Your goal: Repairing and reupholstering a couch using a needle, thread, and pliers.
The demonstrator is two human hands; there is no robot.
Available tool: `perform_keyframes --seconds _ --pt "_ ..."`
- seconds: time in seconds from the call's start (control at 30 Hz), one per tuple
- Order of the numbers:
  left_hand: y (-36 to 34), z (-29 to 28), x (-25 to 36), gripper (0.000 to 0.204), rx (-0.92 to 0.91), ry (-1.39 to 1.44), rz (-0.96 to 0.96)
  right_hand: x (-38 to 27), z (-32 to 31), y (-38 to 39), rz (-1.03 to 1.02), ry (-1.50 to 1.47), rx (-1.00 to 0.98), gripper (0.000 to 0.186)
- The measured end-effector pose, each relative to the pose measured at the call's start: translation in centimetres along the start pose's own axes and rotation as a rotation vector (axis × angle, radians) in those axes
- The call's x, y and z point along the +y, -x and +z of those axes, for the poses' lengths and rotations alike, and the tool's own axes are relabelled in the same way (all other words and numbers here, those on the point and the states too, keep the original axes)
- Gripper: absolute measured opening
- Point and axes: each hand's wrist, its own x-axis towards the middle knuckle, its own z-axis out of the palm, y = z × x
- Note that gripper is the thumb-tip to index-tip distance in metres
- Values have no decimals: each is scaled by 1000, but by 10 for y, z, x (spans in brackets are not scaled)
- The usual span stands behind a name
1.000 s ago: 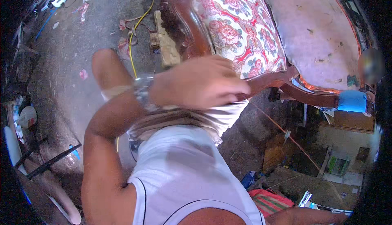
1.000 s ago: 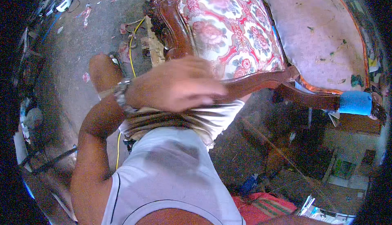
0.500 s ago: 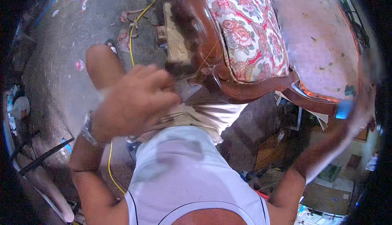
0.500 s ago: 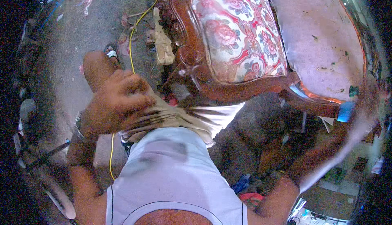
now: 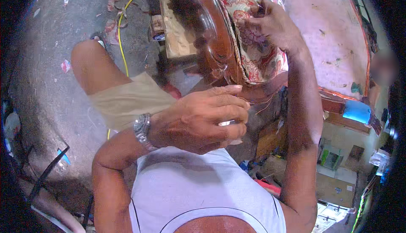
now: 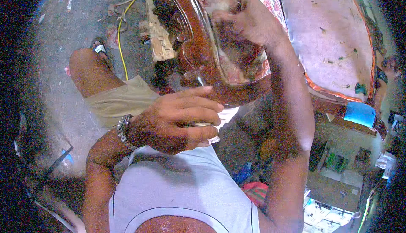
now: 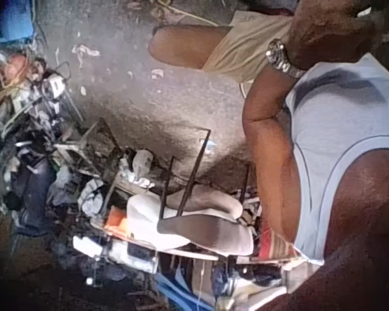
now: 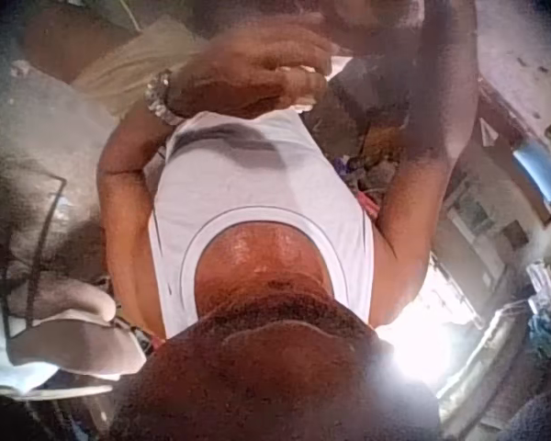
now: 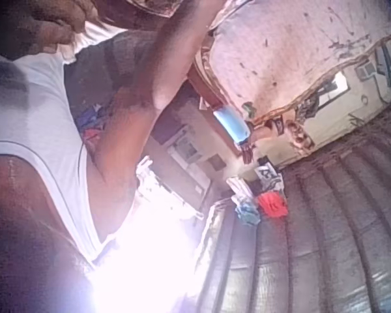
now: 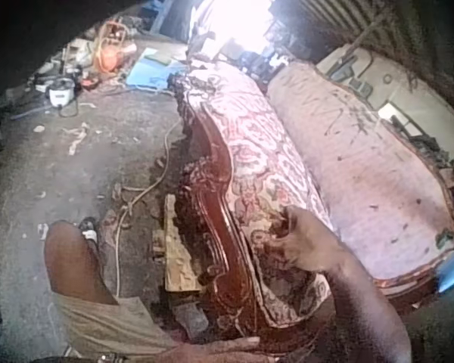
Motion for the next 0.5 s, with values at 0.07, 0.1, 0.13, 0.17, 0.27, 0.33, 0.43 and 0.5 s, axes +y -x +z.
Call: perform_keyframes --seconds 0.07,0.1,0.13,0.17,0.27,0.33,0.43,0.5 --pt "-1 -1 -2 24 12 63 -29 3 -8 -5 102 49 -99 43" --pt "-3 -2 -1 23 27 107 -57 11 -6 -10 113 42 -103 43" --pt "-5 -4 -1 23 22 116 -64 19 -3 -14 76 -18 -103 46" --pt "-7 -6 -1 21 11 139 -85 26 0 -15 38 -77 -102 49" --pt "-13 -11 -3 17 -3 196 -124 28 10 -8 -23 137 101 50" --pt "-13 -11 -3 14 -10 227 -145 26 14 -8 6 28 62 50" --pt "-9 -6 -2 8 9 220 -147 20 17 -8 27 22 43 51" --pt "-6 -6 0 8 56 266 -200 19 20 -7 19 118 64 52"
